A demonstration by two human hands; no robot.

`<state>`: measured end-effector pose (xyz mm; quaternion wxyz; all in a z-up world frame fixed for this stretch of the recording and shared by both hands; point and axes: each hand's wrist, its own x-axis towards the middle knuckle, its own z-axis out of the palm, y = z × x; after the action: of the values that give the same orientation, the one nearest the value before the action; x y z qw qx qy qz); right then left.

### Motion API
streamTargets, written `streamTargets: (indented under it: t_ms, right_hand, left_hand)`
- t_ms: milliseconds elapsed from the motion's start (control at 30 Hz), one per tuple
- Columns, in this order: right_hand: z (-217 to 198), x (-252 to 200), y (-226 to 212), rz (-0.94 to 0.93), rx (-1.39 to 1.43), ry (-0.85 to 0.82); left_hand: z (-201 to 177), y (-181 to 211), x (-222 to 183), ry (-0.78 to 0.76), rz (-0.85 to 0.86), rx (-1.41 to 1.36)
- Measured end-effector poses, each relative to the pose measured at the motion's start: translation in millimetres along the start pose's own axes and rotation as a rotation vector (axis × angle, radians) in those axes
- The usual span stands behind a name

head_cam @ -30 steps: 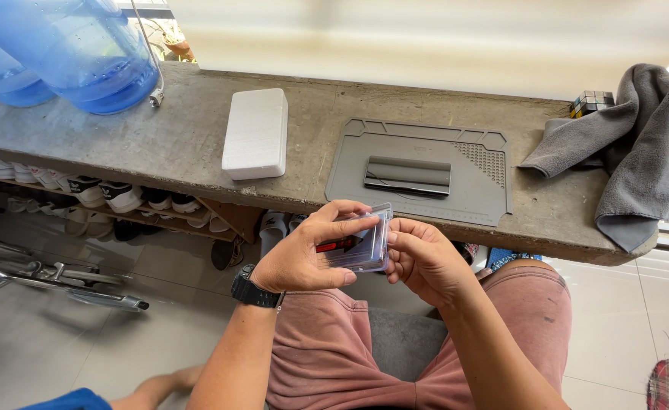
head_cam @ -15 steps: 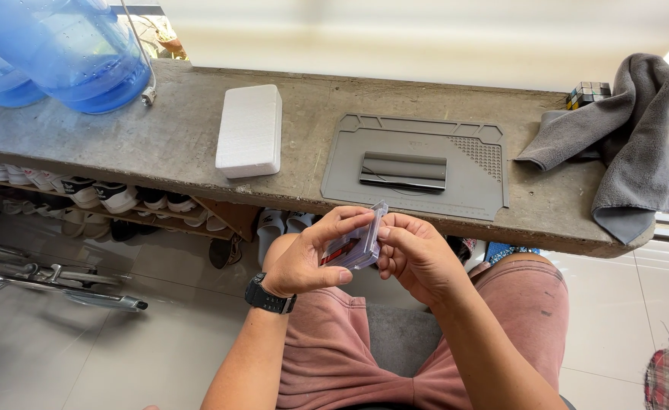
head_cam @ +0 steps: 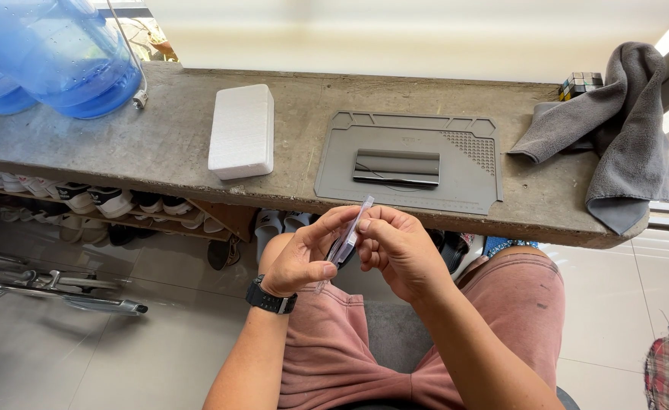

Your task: Unboxing a screen protector kit and preparing a smartphone for application by placing it into an alignment frame.

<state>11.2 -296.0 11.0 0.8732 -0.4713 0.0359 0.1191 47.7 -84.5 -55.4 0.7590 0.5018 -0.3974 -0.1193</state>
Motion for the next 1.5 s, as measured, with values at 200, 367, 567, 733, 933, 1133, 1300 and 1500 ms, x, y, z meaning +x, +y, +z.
streamTargets:
  t_ms: [200, 367, 567, 733, 933, 1133, 1300, 1500]
  right_hand:
    - [18, -11, -12, -0.003, -0.032, 0.033]
    - [23, -22, -16, -0.140, -0.253, 0.078]
    - [9, -14, -6, -0.368, -0.470, 0.137]
    - [4, -3, -2, -0.686, -0.749, 0.219]
    - [2, 0, 1, -0.932, -0.979, 0.268]
    - [-5, 8, 5, -0.891, -1.035, 0.227]
    - [-6, 8, 3, -0.806, -1.019, 0.221]
    - [-5, 10, 3, -0.810, -1.028, 0.230]
  left_hand:
    - [15, -5, -3, 0.033, -0.008, -0.119]
    - [29, 3, -5, 0.161, 0.007, -0.487]
    - [28, 21, 1, 0.189, -0.134, -0.380]
    - [24, 7, -3, 0.188, -0.101, -0.499]
    - [32, 6, -5, 0.219, -0.066, -0.623]
    - [39, 12, -1, 0.277, -0.146, -0.653]
    - [46, 26, 3, 0.269, -0.246, -0.575]
    - [46, 37, 9, 0.272, -0.286, -0.478]
